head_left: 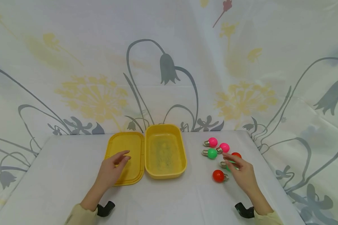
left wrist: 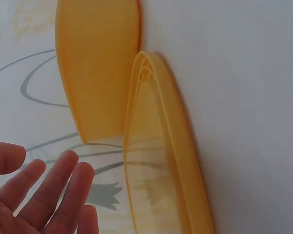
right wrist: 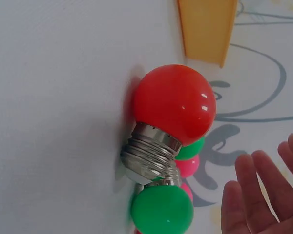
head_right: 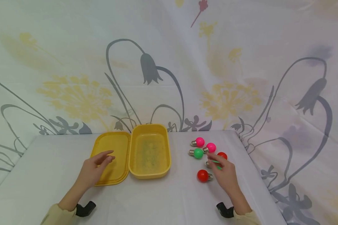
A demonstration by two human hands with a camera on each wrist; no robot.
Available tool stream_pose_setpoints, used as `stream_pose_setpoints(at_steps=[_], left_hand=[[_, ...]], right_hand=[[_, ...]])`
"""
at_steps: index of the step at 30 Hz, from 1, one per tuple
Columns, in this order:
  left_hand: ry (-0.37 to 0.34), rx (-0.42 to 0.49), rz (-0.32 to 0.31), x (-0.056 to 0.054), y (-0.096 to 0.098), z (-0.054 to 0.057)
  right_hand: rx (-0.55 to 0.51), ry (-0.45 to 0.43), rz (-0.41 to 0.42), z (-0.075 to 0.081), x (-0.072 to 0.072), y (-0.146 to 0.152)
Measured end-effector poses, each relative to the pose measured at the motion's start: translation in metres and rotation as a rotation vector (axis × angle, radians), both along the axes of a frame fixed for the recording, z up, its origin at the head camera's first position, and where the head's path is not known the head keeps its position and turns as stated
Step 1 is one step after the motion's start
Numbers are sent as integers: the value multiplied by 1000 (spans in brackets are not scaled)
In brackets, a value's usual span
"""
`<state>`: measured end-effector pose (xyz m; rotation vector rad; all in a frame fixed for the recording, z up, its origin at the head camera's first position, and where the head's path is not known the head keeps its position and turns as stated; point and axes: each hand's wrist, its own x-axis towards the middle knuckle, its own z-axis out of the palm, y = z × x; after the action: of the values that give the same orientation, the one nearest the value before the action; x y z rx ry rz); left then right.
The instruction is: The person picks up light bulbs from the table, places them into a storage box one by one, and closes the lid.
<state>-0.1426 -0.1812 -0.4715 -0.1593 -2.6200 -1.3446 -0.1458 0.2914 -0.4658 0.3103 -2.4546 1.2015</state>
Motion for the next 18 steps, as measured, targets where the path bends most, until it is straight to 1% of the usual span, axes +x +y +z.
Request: stream_pose_setpoints(at_steps=[3, 7, 12, 16, 18], left_hand=[[-13, 46, -24, -6, 2, 1], [-52, 99, -44, -13, 6, 4], [-97, 124, -51, -22, 11, 7], [-122, 144, -70, -28, 12, 8], [-129, 156, -84, -31, 13, 7]], right_hand=[[24, -17, 30, -3, 1, 3], [38, -24, 63, -5, 3, 6], [34, -45, 104, -2, 10, 9], [30, -88, 136, -3, 14, 11], [44, -111, 139, -5, 15, 11]])
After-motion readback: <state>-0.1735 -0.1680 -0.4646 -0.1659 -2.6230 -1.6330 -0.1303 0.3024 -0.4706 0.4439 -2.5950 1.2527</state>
